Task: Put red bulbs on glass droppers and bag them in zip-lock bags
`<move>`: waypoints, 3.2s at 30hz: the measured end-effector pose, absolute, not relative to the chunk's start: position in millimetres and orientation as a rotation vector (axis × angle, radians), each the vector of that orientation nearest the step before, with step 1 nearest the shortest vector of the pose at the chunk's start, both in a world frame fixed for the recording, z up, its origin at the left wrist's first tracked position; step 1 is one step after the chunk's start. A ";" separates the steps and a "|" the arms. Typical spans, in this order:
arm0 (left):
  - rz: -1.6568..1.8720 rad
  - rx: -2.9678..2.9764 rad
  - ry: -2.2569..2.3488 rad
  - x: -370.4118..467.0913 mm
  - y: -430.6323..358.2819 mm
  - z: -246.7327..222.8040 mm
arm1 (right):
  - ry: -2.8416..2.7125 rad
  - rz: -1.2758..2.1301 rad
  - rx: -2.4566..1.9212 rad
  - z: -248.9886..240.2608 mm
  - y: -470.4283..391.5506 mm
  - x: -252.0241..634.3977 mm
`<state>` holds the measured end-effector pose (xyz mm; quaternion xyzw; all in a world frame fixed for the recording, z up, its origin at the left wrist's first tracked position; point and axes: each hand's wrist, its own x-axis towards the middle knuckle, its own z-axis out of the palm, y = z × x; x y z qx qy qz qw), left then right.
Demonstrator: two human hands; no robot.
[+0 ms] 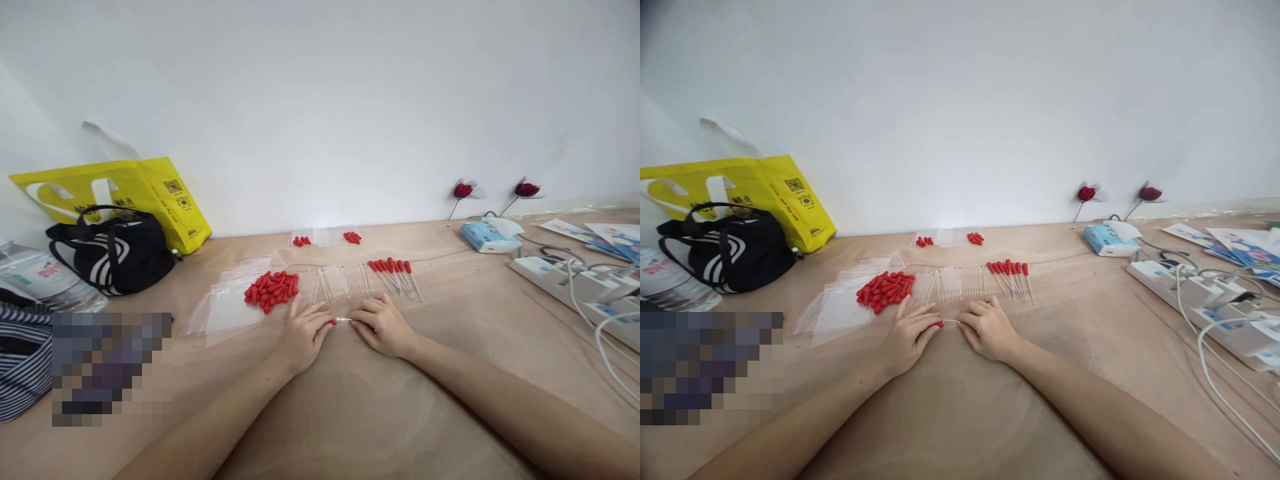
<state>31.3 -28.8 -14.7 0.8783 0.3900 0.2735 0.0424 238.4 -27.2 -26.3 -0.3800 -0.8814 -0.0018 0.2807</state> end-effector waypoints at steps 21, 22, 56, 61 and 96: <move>1.068 2.710 1.163 29.9 -29.9 -16.1 | -2.380 -0.221 -0.823 -27.8 -32.3 228.2; 1.075 2.705 1.162 29.7 -30.3 -15.9 | -2.379 -0.231 -0.811 -27.2 -32.3 227.9; 0.969 2.813 1.068 23.8 -25.0 -16.9 | -2.398 -0.062 -0.835 -25.7 -25.9 234.2; 0.955 2.818 1.067 21.6 -25.0 -17.0 | -2.397 -0.046 -0.844 -27.5 -24.4 241.1; 0.996 2.735 1.302 25.0 -21.1 -15.4 | -1.826 -0.110 -1.807 -11.3 18.1 270.1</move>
